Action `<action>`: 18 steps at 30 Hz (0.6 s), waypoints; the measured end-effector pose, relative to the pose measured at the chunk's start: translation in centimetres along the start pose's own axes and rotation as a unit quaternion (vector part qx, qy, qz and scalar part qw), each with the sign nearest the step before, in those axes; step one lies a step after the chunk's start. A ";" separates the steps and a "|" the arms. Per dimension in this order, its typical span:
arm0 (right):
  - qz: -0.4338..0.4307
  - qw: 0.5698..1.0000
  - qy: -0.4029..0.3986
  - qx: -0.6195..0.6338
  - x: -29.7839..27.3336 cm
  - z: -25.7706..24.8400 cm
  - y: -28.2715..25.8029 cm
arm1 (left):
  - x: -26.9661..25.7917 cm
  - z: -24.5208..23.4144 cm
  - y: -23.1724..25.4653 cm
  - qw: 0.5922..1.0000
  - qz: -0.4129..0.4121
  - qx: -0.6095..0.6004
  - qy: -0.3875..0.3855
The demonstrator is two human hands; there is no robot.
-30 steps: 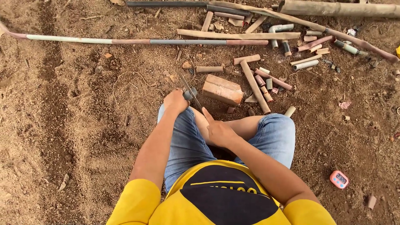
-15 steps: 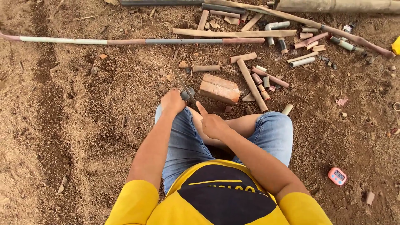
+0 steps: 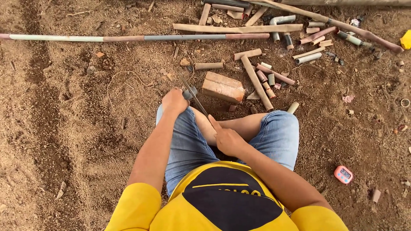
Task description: The person is using a hacksaw to cut through a small piece of wood while sitting on the ground.
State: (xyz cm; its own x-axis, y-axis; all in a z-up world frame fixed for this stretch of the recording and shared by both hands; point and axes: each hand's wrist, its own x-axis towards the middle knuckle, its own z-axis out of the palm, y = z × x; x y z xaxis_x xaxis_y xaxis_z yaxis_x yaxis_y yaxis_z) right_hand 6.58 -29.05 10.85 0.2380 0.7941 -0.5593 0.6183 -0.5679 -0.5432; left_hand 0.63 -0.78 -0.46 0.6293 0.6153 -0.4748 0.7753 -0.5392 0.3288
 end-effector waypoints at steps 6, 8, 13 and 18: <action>-0.035 0.999 0.024 0.000 4.9 -0.7 -1.0 | -1.1 -0.9 0.3 1.000 0.001 0.010 0.003; -0.014 1.000 -0.005 0.005 4.3 -0.7 -1.6 | -1.4 -0.7 0.4 1.000 0.002 0.002 0.004; -0.005 0.998 0.004 0.057 -0.6 0.6 -0.6 | -0.7 -0.5 0.2 1.000 -0.018 -0.016 0.000; -0.010 0.996 0.044 0.076 -3.7 0.1 -0.5 | -1.1 -1.2 0.1 0.997 -0.025 -0.075 0.027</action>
State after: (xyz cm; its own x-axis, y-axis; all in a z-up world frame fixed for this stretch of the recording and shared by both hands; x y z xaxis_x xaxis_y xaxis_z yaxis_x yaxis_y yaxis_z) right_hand 5.34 -31.71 13.12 0.2958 0.8183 -0.4928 0.5047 -0.5719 -0.6467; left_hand 0.11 -0.79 1.07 0.5891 0.6708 -0.4505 0.8021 -0.4178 0.4268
